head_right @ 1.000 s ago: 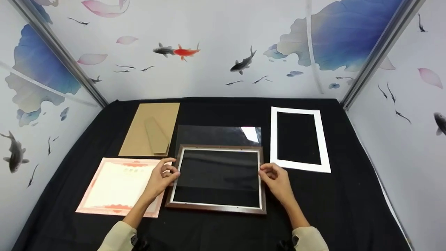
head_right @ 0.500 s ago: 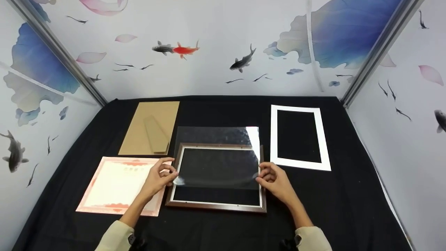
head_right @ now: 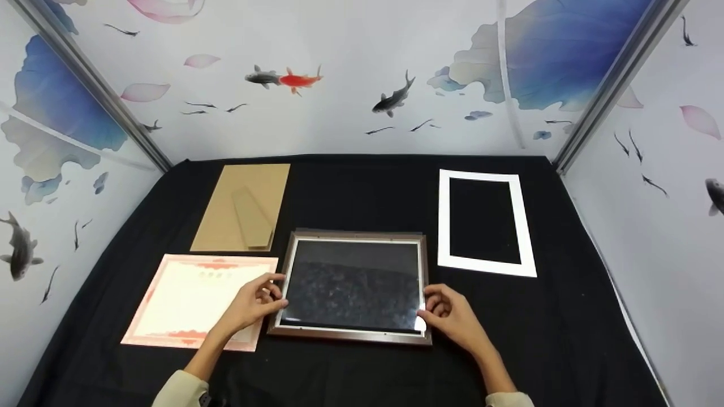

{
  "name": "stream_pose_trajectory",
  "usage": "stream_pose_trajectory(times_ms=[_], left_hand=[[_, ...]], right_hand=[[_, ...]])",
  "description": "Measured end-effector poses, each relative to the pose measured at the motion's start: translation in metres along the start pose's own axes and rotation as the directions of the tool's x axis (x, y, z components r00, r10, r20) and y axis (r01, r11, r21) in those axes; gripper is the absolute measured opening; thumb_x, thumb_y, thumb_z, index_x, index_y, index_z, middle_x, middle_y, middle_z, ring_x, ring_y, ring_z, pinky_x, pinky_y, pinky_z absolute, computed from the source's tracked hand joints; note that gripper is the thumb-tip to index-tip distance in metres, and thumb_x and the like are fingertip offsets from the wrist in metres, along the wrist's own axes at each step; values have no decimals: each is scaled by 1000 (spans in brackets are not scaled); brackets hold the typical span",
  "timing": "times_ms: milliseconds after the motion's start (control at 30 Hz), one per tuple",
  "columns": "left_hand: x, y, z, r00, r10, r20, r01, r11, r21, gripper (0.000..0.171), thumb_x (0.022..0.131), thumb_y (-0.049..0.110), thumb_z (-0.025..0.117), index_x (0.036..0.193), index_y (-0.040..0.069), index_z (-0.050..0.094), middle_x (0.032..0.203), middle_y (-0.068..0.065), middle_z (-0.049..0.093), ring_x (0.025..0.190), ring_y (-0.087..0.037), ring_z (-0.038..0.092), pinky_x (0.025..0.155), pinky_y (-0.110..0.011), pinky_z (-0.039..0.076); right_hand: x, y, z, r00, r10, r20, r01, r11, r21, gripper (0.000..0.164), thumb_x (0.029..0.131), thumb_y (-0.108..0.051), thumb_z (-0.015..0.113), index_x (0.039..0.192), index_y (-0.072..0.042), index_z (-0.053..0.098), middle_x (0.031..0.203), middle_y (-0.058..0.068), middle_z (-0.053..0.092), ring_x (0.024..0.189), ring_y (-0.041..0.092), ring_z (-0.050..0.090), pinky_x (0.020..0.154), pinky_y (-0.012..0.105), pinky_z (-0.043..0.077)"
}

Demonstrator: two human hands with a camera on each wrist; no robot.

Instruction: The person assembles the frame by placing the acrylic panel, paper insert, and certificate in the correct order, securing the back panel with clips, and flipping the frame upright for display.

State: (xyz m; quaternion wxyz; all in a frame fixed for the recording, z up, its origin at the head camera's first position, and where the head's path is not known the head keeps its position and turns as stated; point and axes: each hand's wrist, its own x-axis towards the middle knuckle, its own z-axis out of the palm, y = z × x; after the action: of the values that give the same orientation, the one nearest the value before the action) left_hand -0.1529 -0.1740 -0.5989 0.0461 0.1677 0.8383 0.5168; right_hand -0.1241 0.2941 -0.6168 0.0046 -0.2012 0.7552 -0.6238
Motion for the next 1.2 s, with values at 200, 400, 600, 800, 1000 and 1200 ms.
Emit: stream_pose_trajectory(times_ms=[200, 400, 600, 800, 1000, 1200], left_hand=[[-12, -3, 0, 1000, 4, 24, -5, 1000, 18, 55, 85, 19, 85, 129, -4, 62, 90, -7, 62, 71, -14, 60, 67, -27, 53], [-15, -8, 1, 1000, 16, 11, -16, 1000, 7, 54, 83, 15, 87, 127, -5, 64, 93, -10, 61, 70, -13, 58, 65, -25, 51], [-10, -9, 3, 997, 69, -32, -65, 993, 99, 54, 81, 18, 88, 125, -5, 66, 96, -9, 60, 71, -17, 59, 66, -27, 52], [-10, -9, 5, 994, 96, -52, -88, 986, 145, 53, 81, 18, 89, 123, -5, 67, 97, -9, 60, 71, -20, 59, 66, -31, 53], [-10, -8, 6, 993, 84, -77, -73, 987, 143, 52, 82, 14, 87, 125, -4, 65, 97, -10, 61, 72, -22, 60, 66, -32, 53], [-7, -8, 5, 993, 77, -86, -67, 991, 114, 49, 82, 8, 85, 125, -4, 64, 98, -13, 59, 72, -25, 63, 66, -34, 54]], right_hand=[[-10, -3, 4, 1000, 6, 6, -6, 998, -65, 37, 83, 10, 78, 116, 9, 62, 81, 11, 63, 63, 11, 58, 51, 22, 46], [-9, -4, 2, 999, 6, 49, 2, 987, -163, 34, 82, 13, 78, 112, 9, 62, 79, 9, 61, 60, 10, 54, 49, 23, 44], [-3, -7, 1, 999, 16, 38, -5, 960, -279, 33, 82, 9, 80, 111, 7, 64, 78, 4, 60, 60, 11, 53, 51, 24, 45], [-1, -13, -1, 999, 29, 42, -11, 926, -377, 33, 84, -5, 84, 112, -3, 66, 79, -5, 58, 62, 9, 55, 54, 25, 46], [-2, -13, -2, 998, 55, 34, -36, 908, -418, 33, 85, -10, 84, 112, -5, 66, 78, -6, 57, 62, 9, 55, 55, 25, 47], [-3, -12, -3, 999, 44, 24, -31, 916, -400, 36, 84, -8, 85, 114, -4, 65, 79, -4, 59, 62, 9, 56, 55, 25, 48]])
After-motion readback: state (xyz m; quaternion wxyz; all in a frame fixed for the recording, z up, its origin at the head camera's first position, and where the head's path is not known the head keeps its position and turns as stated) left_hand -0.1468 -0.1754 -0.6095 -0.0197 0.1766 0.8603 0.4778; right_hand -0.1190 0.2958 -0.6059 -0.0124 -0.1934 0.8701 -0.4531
